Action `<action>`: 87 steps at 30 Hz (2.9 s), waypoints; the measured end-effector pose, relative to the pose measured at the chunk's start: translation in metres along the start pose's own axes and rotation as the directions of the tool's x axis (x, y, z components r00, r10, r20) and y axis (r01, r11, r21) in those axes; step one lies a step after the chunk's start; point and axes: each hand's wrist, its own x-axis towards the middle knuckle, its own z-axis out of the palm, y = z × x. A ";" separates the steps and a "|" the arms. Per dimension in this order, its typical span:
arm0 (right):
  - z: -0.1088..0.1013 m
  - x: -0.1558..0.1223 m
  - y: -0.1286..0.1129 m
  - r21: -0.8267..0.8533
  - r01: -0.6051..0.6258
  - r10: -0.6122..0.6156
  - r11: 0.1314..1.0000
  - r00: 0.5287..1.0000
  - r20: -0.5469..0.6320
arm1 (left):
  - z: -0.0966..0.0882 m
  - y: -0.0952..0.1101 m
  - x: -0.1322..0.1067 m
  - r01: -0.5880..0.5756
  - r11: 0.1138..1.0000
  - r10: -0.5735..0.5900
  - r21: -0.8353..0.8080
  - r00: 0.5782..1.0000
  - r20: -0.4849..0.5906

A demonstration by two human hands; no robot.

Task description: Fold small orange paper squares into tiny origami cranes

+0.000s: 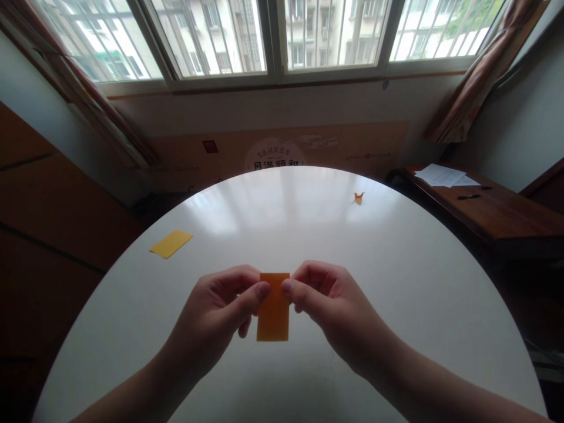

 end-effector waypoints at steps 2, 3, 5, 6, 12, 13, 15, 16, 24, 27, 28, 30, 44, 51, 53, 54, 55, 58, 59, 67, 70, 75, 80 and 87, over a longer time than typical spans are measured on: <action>-0.001 0.000 0.001 -0.013 0.005 -0.005 1.000 1.000 -0.002 | 0.000 0.000 0.000 0.004 1.000 -0.004 0.004 1.000 0.002; -0.001 0.000 0.002 -0.019 0.013 -0.013 1.000 1.000 -0.003 | 0.000 0.000 0.000 0.007 1.000 -0.007 0.005 1.000 0.004; -0.001 0.000 0.002 -0.031 0.040 -0.040 0.999 0.999 -0.006 | -0.001 0.001 0.001 0.014 1.000 -0.014 0.008 1.000 0.007; -0.001 0.001 0.002 -0.036 0.055 -0.055 0.998 0.998 -0.005 | -0.001 0.001 0.001 0.022 1.000 -0.022 0.007 1.000 0.009; -0.002 0.001 0.000 -0.023 0.058 -0.059 0.998 0.998 -0.017 | -0.002 -0.002 0.002 0.062 0.998 -0.062 -0.004 0.998 0.021; -0.002 0.002 0.000 -0.013 0.033 -0.034 0.999 0.999 -0.018 | -0.002 -0.003 0.002 0.069 0.998 -0.069 -0.009 0.997 0.021; -0.003 0.002 0.001 0.014 -0.023 0.023 1.000 0.999 -0.034 | -0.001 -0.006 0.004 0.090 0.996 -0.090 -0.021 0.996 0.005; -0.003 0.002 0.001 0.026 -0.043 0.044 0.999 0.998 -0.049 | -0.001 -0.006 0.005 0.101 0.995 -0.101 -0.028 0.995 -0.011; -0.005 0.002 0.002 0.032 -0.042 0.045 0.999 0.990 -0.130 | -0.003 -0.006 0.009 0.080 0.994 -0.085 -0.081 0.995 -0.061; -0.006 0.002 0.001 0.051 -0.035 0.042 0.998 0.989 -0.143 | -0.004 -0.007 0.010 0.080 0.994 -0.084 -0.071 0.995 -0.049; -0.006 0.003 0.001 0.052 -0.034 0.041 0.998 0.988 -0.147 | -0.005 -0.007 0.010 0.078 0.995 -0.081 -0.068 0.996 -0.041; -0.007 0.003 0.001 0.037 -0.017 0.023 0.999 0.986 -0.165 | -0.006 -0.007 0.010 0.079 0.996 -0.079 -0.051 0.997 0.002; -0.008 0.005 0.005 -0.129 0.112 -0.129 0.985 0.983 -0.129 | -0.001 -0.003 0.003 0.120 0.990 -0.129 0.068 0.980 0.152; -0.006 0.003 0.006 -0.016 -0.013 0.012 1.000 0.999 -0.047 | -0.001 -0.003 0.002 0.131 0.989 -0.141 0.070 0.978 0.153; -0.006 0.004 0.006 0.035 -0.053 0.055 0.998 0.996 -0.066 | -0.001 -0.003 0.002 0.126 0.989 -0.135 0.072 0.981 0.140; -0.006 0.004 0.005 0.053 -0.063 0.067 0.997 0.995 -0.071 | -0.001 -0.003 0.002 0.121 0.990 -0.131 0.073 0.982 0.136; -0.006 0.004 0.005 0.065 -0.069 0.074 0.995 0.995 -0.072 | -0.001 -0.003 0.003 0.115 0.991 -0.124 0.070 0.984 0.131; -0.006 0.005 0.004 0.075 -0.068 0.074 0.995 0.995 -0.074 | -0.001 -0.005 0.004 0.074 0.996 -0.078 0.040 0.992 0.096; -0.006 0.005 0.004 0.073 -0.063 0.069 0.995 0.995 -0.075 | -0.001 -0.005 0.004 0.051 0.998 -0.052 0.024 0.995 0.079; -0.004 0.004 0.002 0.073 -0.064 0.071 0.995 0.993 -0.099 | -0.004 -0.006 0.004 -0.074 0.996 0.071 -0.048 0.996 -0.054; -0.003 0.004 0.001 0.094 -0.083 0.093 0.992 0.990 -0.103 | -0.004 -0.007 0.008 -0.074 0.993 0.062 -0.094 0.990 -0.128; -0.002 0.005 0.000 0.149 -0.093 0.111 0.985 0.986 -0.121 | -0.006 -0.010 0.012 -0.044 0.989 0.016 -0.138 0.981 -0.195; -0.003 0.005 0.000 0.141 -0.089 0.106 0.986 0.988 -0.114 | -0.005 -0.010 0.010 -0.053 0.992 0.037 -0.114 0.989 -0.143; -0.004 0.003 0.002 -0.063 0.041 -0.044 0.997 0.998 -0.054 | -0.006 -0.011 0.010 -0.002 0.998 0.005 -0.065 0.998 0.058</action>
